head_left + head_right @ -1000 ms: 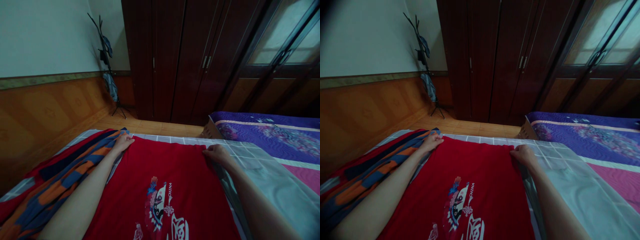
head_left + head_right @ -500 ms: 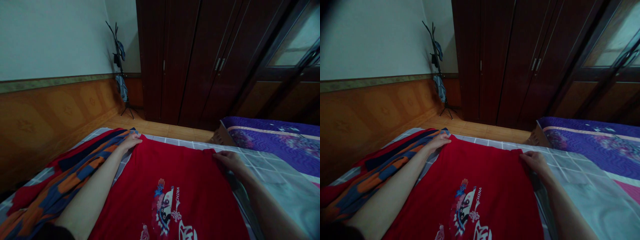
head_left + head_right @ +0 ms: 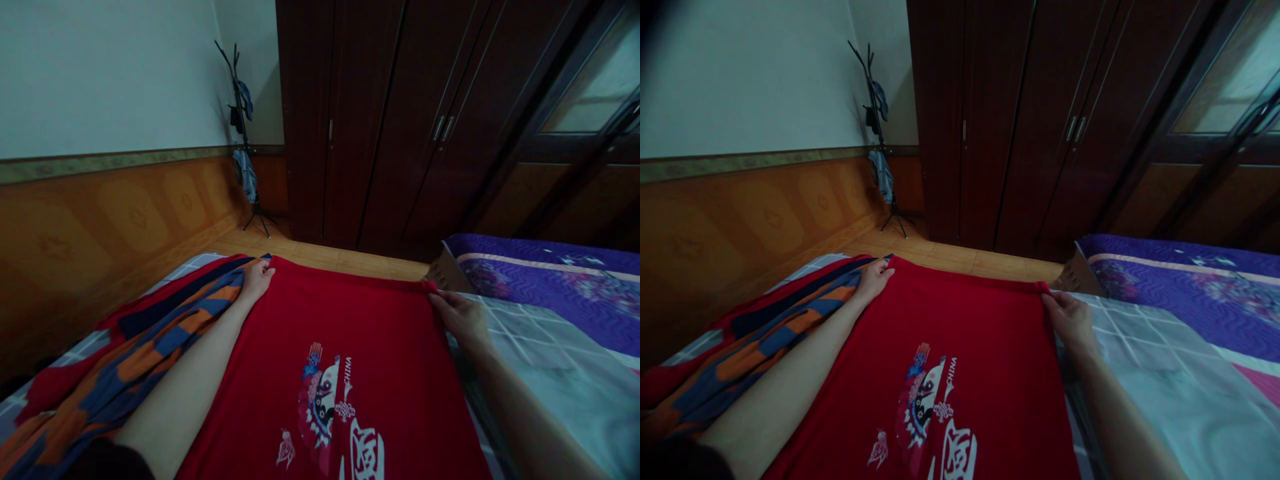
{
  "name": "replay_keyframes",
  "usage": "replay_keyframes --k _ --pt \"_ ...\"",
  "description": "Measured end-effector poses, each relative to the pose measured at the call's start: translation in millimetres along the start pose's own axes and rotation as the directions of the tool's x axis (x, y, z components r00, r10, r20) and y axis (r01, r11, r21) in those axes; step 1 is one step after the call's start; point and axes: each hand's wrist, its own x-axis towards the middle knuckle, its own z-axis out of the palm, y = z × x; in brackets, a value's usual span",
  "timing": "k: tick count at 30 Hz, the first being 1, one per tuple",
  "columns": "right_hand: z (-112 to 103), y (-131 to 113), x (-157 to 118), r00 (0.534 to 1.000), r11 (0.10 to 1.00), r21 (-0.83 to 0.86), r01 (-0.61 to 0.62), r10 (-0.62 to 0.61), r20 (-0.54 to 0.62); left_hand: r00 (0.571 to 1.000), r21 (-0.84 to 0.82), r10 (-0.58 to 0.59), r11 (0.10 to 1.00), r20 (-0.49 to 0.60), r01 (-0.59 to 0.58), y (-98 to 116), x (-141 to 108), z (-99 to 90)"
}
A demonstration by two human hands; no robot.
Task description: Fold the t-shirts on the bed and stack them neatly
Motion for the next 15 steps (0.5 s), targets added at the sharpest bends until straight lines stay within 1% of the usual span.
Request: replay_keyframes --k 2,5,11,15 --pt "2.8 -4.9 -4.4 0.999 0.996 -0.083 -0.006 0.010 0.039 0.999 0.065 0.041 0.997 -0.005 -0.041 -1.4 -2.3 1.4" --pt "5.4 -9.6 -8.4 0.995 0.973 -0.230 -0.015 0.038 0.098 0.996 0.143 0.084 0.986 0.020 -0.086 -0.7 -6.4 3.3" --pt "5.6 -11.3 -9.1 0.989 0.955 -0.295 0.009 0.035 0.143 0.995 0.239 0.083 0.966 0.062 -0.096 0.5 -5.3 3.8" --pt "4.6 -13.2 -12.5 0.992 0.932 -0.363 0.005 0.042 0.121 0.994 0.280 0.095 0.954 0.056 -0.107 -1.2 -4.0 4.3"
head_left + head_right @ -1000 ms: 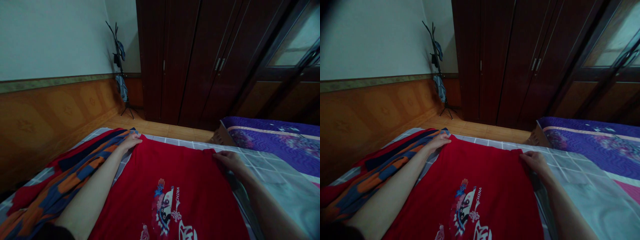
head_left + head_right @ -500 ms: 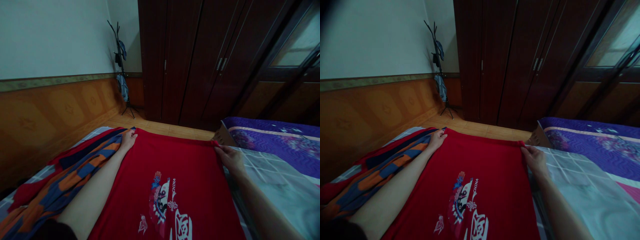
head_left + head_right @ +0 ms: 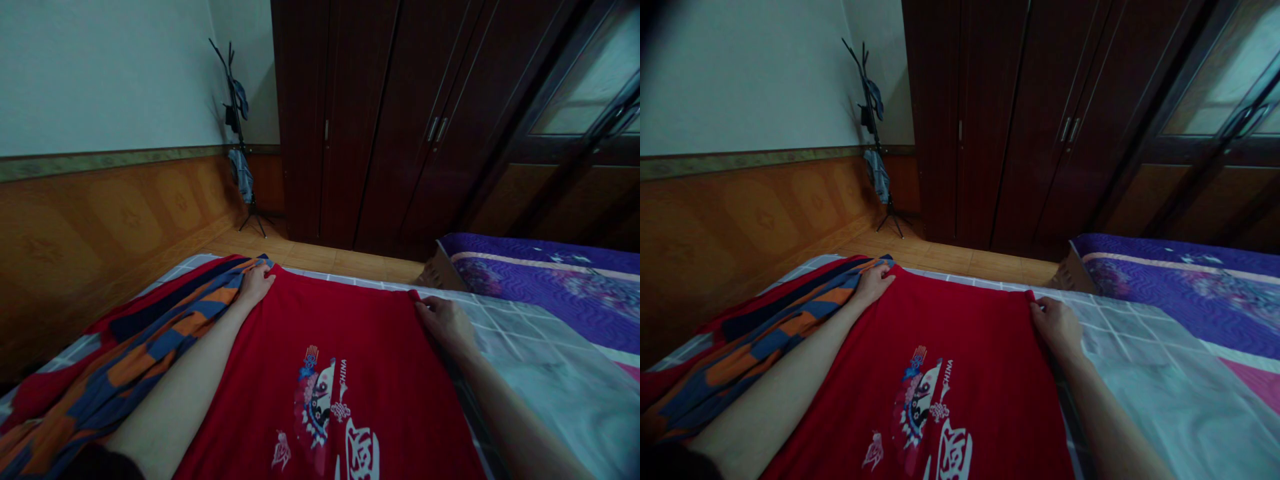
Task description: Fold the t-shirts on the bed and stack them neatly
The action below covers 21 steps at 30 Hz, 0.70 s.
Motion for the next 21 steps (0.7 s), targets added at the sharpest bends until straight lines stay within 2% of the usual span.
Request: replay_keyframes --k 8,12,15,17,19,21 --pt "-3.0 -4.6 -5.8 0.999 0.996 -0.079 -0.032 0.031 -0.014 0.996 0.073 0.088 0.994 -0.028 -0.086 3.5 -6.6 1.4" --pt "-4.6 -6.0 -10.2 1.000 0.988 -0.153 0.003 -0.005 -0.011 0.992 0.077 0.123 0.990 -0.028 -0.120 7.3 -11.7 -6.6" --pt "-8.8 -12.5 -15.9 0.990 0.973 -0.223 0.058 -0.085 -0.111 0.985 0.055 0.165 0.985 -0.056 -0.162 23.5 -16.6 -17.9" --pt "-10.9 -22.7 -21.0 0.961 0.967 -0.205 0.151 -0.193 -0.201 0.973 0.017 0.228 0.974 -0.041 -0.228 44.0 -22.4 -24.0" --pt "-9.6 -37.3 -28.0 0.916 0.941 -0.119 0.318 -0.337 -0.216 0.942 -0.047 0.334 0.942 0.027 -0.333 69.0 -32.3 -25.9" --pt "-3.9 -53.4 -36.8 0.852 0.862 -0.002 0.507 -0.502 -0.153 0.864 -0.160 0.482 0.873 0.144 -0.461 91.9 -45.9 -22.7"
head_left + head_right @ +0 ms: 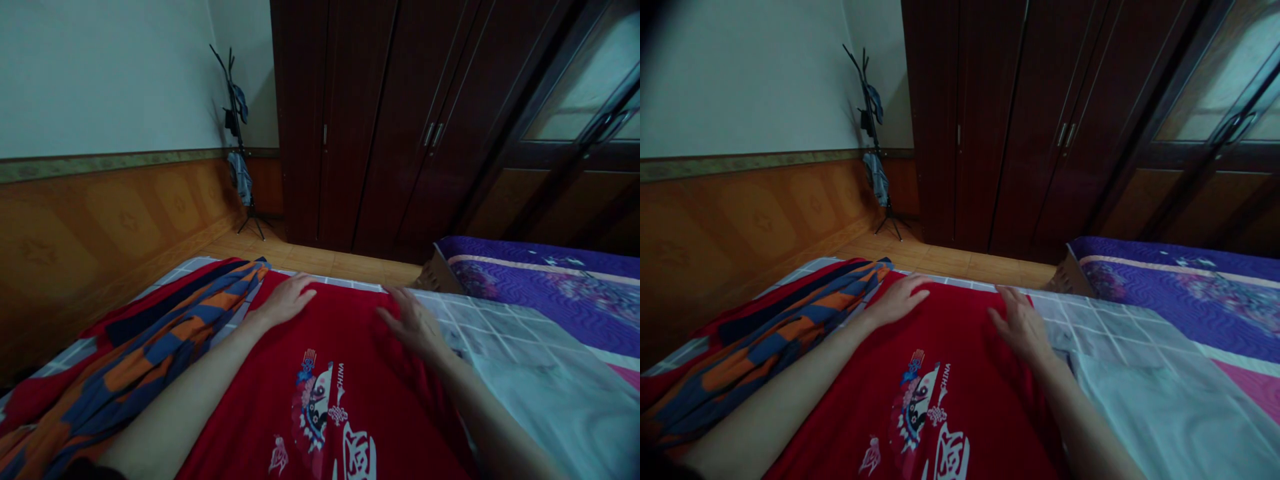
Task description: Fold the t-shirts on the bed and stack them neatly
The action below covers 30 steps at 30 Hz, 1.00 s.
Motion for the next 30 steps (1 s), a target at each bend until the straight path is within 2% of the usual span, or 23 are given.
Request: replay_keyframes --k 1,3,5,7,11,14,16,18,20,22,25,27,28,30 --pt "4.2 -8.5 -1.0 0.995 0.994 0.063 0.084 -0.087 0.049 0.993 -0.053 0.081 0.996 0.088 -0.077 10.3 -1.7 5.1" --pt "13.8 -21.0 -4.5 0.962 0.971 0.136 0.198 -0.219 0.162 0.944 -0.114 0.199 0.978 0.264 -0.174 22.6 -6.8 15.4" --pt "23.2 -24.0 -8.3 0.930 0.965 0.121 0.233 -0.258 0.263 0.896 -0.080 0.205 0.979 0.395 -0.189 22.0 -11.7 22.7" --pt "30.8 -16.5 -10.8 0.927 0.978 0.049 0.205 -0.210 0.310 0.881 -0.001 0.143 0.987 0.452 -0.160 10.2 -14.2 25.2" --pt "39.0 17.1 -11.4 0.963 0.988 -0.122 0.092 -0.056 0.265 0.903 0.150 -0.027 0.988 0.428 -0.042 -31.9 -15.3 17.6" --pt "38.8 39.1 -10.9 0.971 0.969 -0.246 -0.023 0.081 0.227 0.921 0.268 -0.183 0.959 0.344 0.091 -62.5 -17.6 7.1" --pt "36.1 44.3 -10.5 0.965 0.947 -0.307 -0.098 0.167 0.205 0.928 0.315 -0.241 0.938 0.284 0.148 -71.8 -19.0 0.8" --pt "32.2 39.6 -9.8 0.964 0.930 -0.339 -0.145 0.209 0.162 0.937 0.333 -0.249 0.929 0.245 0.160 -65.4 -18.8 -3.1" --pt "28.9 25.3 -9.1 0.979 0.939 -0.322 -0.120 0.166 0.120 0.946 0.313 -0.203 0.942 0.251 0.119 -42.2 -17.6 -2.4" --pt "27.8 5.0 -9.5 0.991 0.970 -0.242 -0.016 0.047 0.124 0.945 0.223 -0.076 0.975 0.318 0.004 -8.4 -17.2 4.3" --pt "31.0 -23.1 -13.1 0.959 0.979 -0.071 0.193 -0.173 0.222 0.879 0.036 0.177 0.976 0.443 -0.214 33.5 -19.5 21.0" --pt "34.3 -32.2 -16.0 0.927 0.966 -0.013 0.257 -0.243 0.285 0.850 0.008 0.230 0.964 0.474 -0.265 37.9 -21.0 28.8" --pt "35.6 -33.2 -17.0 0.922 0.967 -0.011 0.255 -0.240 0.303 0.853 0.027 0.213 0.966 0.477 -0.257 31.6 -21.2 29.7" --pt "36.9 -29.5 -17.3 0.934 0.978 -0.045 0.204 -0.180 0.307 0.884 0.113 0.105 0.978 0.456 -0.175 6.2 -20.1 25.4"
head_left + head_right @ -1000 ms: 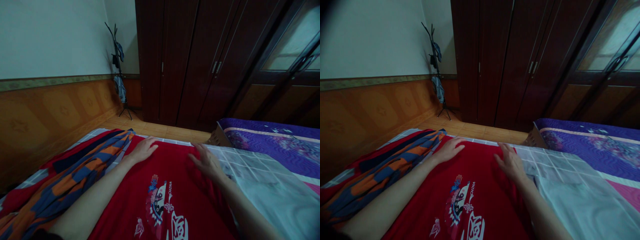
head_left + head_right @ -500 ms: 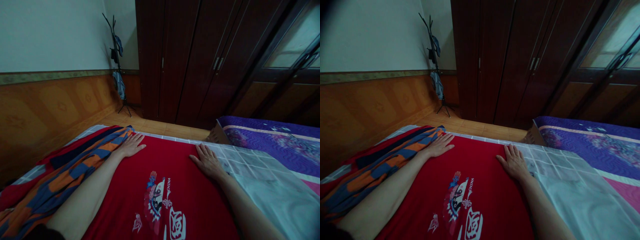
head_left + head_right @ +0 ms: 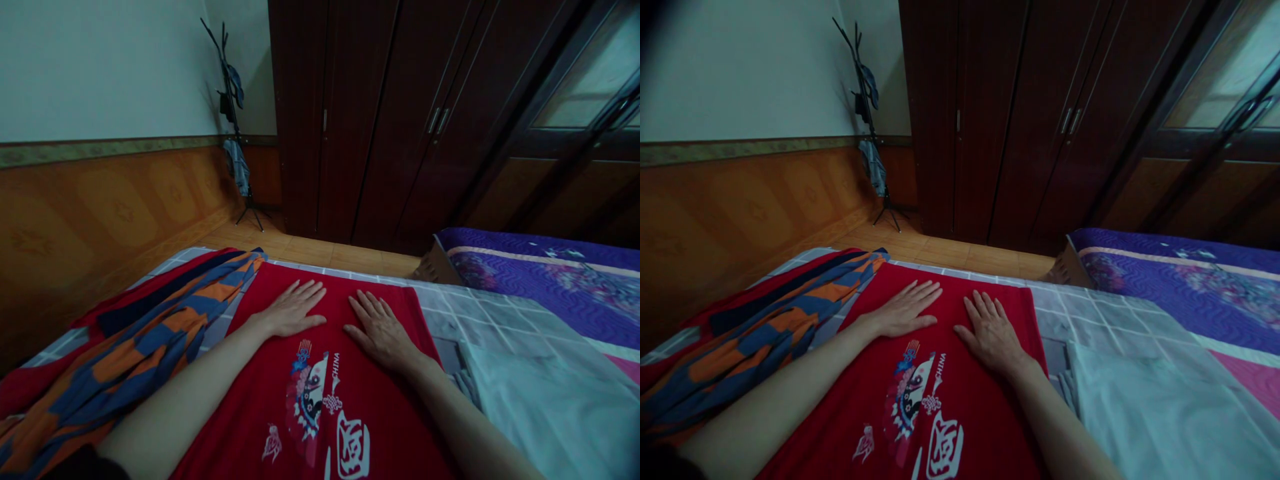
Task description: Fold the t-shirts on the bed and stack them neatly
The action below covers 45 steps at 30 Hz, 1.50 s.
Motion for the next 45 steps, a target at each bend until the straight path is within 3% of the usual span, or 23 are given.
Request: replay_keyframes --k 2,5,6,10,16,19,23,25,28,34,37,40,42,45 --pt "0.7 7.1 0.0 0.997 0.997 -0.022 -0.072 0.072 -0.015 0.981 0.037 -0.192 0.981 -0.039 0.193 -31.6 -6.1 -3.2" --pt "1.7 15.1 0.6 0.992 0.992 -0.040 -0.121 0.119 -0.029 0.902 0.063 -0.409 0.905 -0.134 0.420 -60.4 -13.8 -6.5" --pt "2.3 16.2 0.8 0.992 0.991 -0.041 -0.125 0.124 -0.030 0.900 0.068 -0.409 0.904 -0.153 0.423 -62.2 -14.7 -5.8" --pt "3.2 15.3 0.7 0.991 0.990 -0.044 -0.131 0.130 -0.028 0.961 0.059 -0.247 0.965 -0.126 0.256 -50.4 -8.5 1.8" --pt "0.8 14.4 0.1 0.992 0.992 -0.031 -0.123 0.122 -0.020 0.933 0.012 -0.349 0.936 -0.085 0.351 -40.1 -4.0 -2.2" --pt "2.5 15.3 0.1 0.992 0.992 -0.034 -0.124 0.123 -0.031 0.958 0.002 -0.282 0.959 -0.054 0.282 -12.2 -19.9 -5.7" --pt "3.4 14.8 0.0 0.993 0.993 -0.037 -0.111 0.109 -0.052 0.998 -0.062 -0.050 0.997 0.037 0.052 37.1 -51.4 -4.3" --pt "0.6 12.4 0.0 0.992 0.993 -0.036 -0.117 0.115 -0.048 0.998 -0.075 -0.031 0.997 0.056 0.035 48.5 -67.5 -3.6" --pt "-6.5 5.4 -1.1 0.988 0.987 -0.032 -0.155 0.155 -0.001 0.994 -0.051 -0.099 0.994 0.054 0.101 42.8 -93.0 -3.1" --pt "-13.0 -24.6 -19.5 0.955 0.955 -0.046 -0.292 0.293 0.040 0.984 0.042 -0.176 0.984 0.014 0.175 9.4 -136.7 5.3" --pt "-11.5 -54.7 -37.4 0.953 0.954 -0.040 -0.296 0.298 0.055 0.984 0.062 -0.179 0.982 -0.016 0.179 4.1 -143.5 11.1" --pt "-11.2 -78.4 -54.6 0.978 0.980 -0.014 -0.200 0.201 0.063 0.985 0.062 -0.172 0.983 -0.022 0.173 3.0 -143.7 13.4" --pt "-13.4 -79.9 -63.6 0.980 0.982 -0.010 -0.189 0.190 0.052 0.984 0.063 -0.178 0.982 -0.021 0.179 1.2 -144.3 12.3" --pt "-19.1 -65.9 -74.9 0.934 0.933 -0.039 -0.357 0.357 0.009 0.973 0.077 -0.233 0.970 -0.008 0.233 -4.0 -147.7 8.1"
